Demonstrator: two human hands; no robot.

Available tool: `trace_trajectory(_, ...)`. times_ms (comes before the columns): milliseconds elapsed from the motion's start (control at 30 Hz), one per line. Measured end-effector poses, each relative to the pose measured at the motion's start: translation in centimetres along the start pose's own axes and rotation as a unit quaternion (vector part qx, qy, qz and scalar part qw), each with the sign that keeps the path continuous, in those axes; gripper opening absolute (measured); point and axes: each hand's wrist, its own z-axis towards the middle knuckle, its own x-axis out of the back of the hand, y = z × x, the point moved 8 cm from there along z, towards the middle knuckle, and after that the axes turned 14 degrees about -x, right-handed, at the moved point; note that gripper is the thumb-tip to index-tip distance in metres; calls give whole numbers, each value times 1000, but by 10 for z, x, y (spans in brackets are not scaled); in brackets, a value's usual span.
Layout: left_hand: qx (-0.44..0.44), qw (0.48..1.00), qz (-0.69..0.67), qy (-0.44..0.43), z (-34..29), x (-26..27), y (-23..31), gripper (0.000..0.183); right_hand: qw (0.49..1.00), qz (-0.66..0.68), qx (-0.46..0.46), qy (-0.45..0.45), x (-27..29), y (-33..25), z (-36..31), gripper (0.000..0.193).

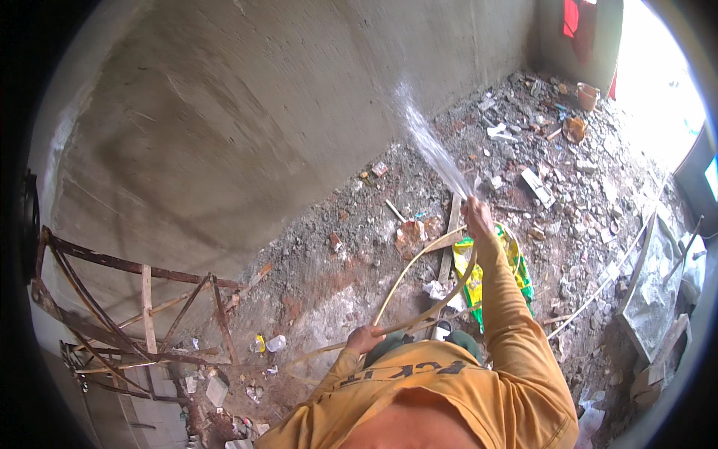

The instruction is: The person uses a hose to spray water onto a concrete wall and the surrounding floor area in a construction site. They move the hose back and forth to cover different sections of the wall and floor.

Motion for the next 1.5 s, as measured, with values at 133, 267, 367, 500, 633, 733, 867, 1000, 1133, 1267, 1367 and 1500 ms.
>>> trace_trajectory(133, 13, 1000, -16, -17, -10, 8, 14, 38, 1000, -5, -13, 16, 0, 16, 14, 43)
trace_trajectory(267, -2, 999, -44, -4, -5, 10, 15, 32, 991, 44, -114, 56, 36, 48, 28, 41)
trace_trajectory(367, -13, 999, -38, 11, 7, 9, 16, 25, 989, 71, -107, 69, 54, 44, 22, 38)
trace_trajectory(500, -32, 999, -12, 28, 23, 16, 19, 24, 993, 77, -75, 58, 57, 14, 21, 41)
trace_trajectory(633, -42, 997, -9, 62, 28, 39, 27, 24, 995, 1, 23, 95, 39, -17, 28, 46)
trace_trajectory(733, -1, 998, -29, 54, 22, 31, -8, 22, 995, 3, 81, 65, -6, -43, 0, 50)
trace_trajectory(867, 2, 998, -14, 61, 23, 31, -18, 23, 985, -48, 151, 62, -34, -52, -10, 50)
trace_trajectory(1000, -24, 998, -34, 54, 44, 38, 4, 22, 975, -60, 189, 102, -1, -73, -38, 50)
trace_trajectory(1133, -74, 996, -24, 39, 84, 29, 8, 20, 985, -7, 132, 109, 44, -81, -32, 47)
trace_trajectory(1267, -117, 992, -55, 12, 134, 18, 41, 20, 976, 35, 104, 188, 108, -91, -37, 44)
trace_trajectory(1367, -114, 991, -71, -12, 164, 5, 61, 19, 959, 0, 141, 245, 146, -94, -24, 45)
trace_trajectory(1500, -183, 975, -108, -64, 206, -20, 79, 22, 676, -318, 514, 422, 151, -117, -18, 15)
